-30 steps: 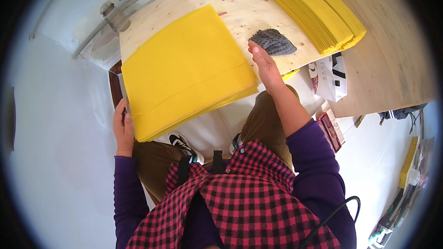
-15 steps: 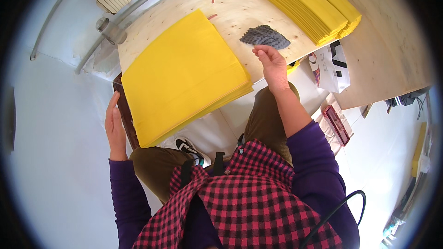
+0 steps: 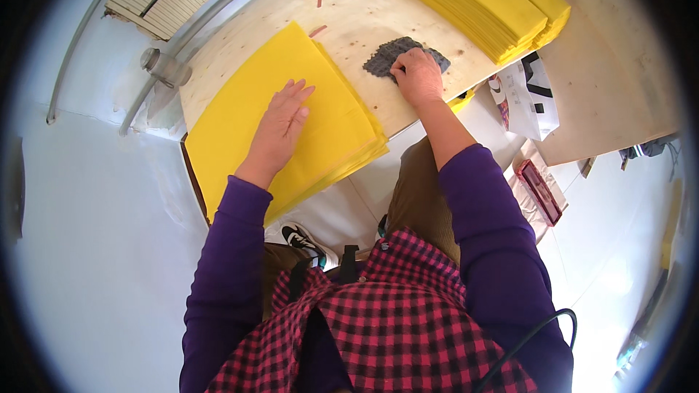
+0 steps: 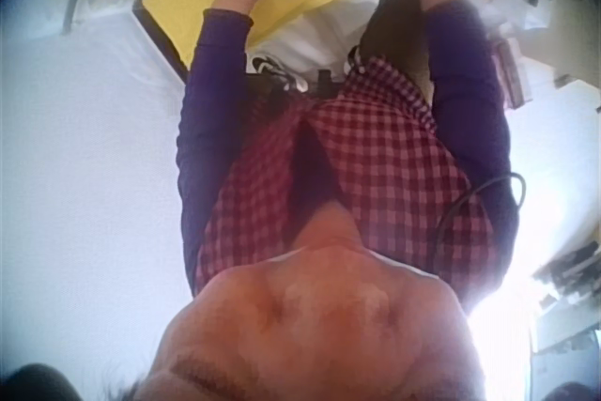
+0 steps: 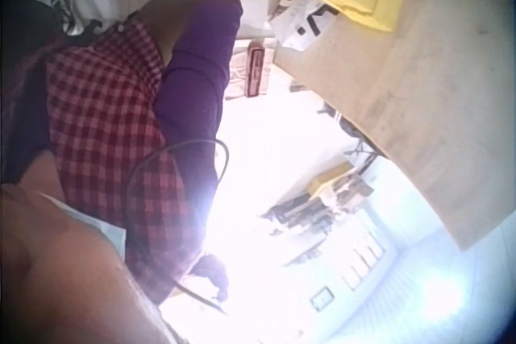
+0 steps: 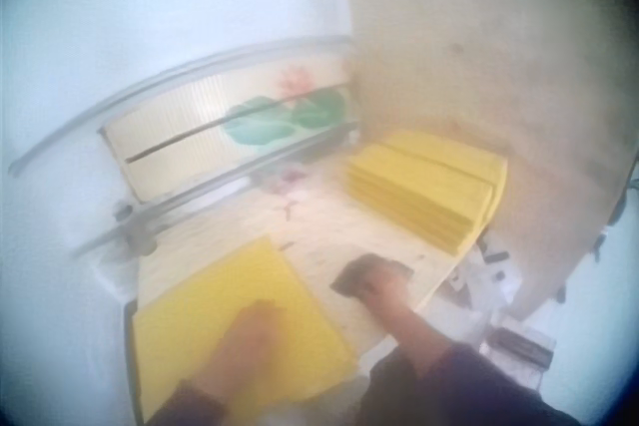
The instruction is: The person folds multiple yellow fabric sheets on a wooden table, aligning edges and pressing folds flat. They stack the folded pieces and continue folding additional sheets in the same manner.
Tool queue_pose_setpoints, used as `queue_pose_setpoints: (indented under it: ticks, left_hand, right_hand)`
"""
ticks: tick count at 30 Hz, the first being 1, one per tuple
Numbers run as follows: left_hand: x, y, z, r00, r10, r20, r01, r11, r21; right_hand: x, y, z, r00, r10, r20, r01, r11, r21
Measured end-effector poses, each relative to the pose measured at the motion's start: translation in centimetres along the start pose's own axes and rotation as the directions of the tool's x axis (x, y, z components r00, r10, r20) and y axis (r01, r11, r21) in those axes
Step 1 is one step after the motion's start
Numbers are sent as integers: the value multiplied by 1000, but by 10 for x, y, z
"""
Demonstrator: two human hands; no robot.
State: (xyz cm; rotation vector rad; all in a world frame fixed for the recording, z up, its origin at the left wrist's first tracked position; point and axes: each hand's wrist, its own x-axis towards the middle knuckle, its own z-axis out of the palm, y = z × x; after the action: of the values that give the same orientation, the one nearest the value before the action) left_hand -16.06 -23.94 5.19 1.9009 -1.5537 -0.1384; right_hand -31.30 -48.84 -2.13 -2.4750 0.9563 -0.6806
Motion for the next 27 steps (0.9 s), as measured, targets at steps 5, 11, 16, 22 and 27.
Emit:
queue_pose_setpoints:
  ticks: [5,11,16,22,27]
  left_hand:
    - [0,-16,26,998,-58,-15,58,998,-1]
    - [-3,-21,31,999,-36,-30,38,998,42]
    - [-3,-19,31,999,-20,-32,22,997,76]
    - [-4,-17,30,999,-9,-31,13,994,110]
    - [-3,-19,31,999,-19,-41,24,993,117]
  right_hand:
    - [5,-3,3,997,78,11,-77,996,-44]
    - [2,-5,-1,981,113,-160,-101,991,87]
    - [19,5,-2,989,145,28,-144,989,-45]
    - [35,5,2,976,216,39,-205,961,-185]
    - [29,13,6,980,196,15,-193,973,-123]
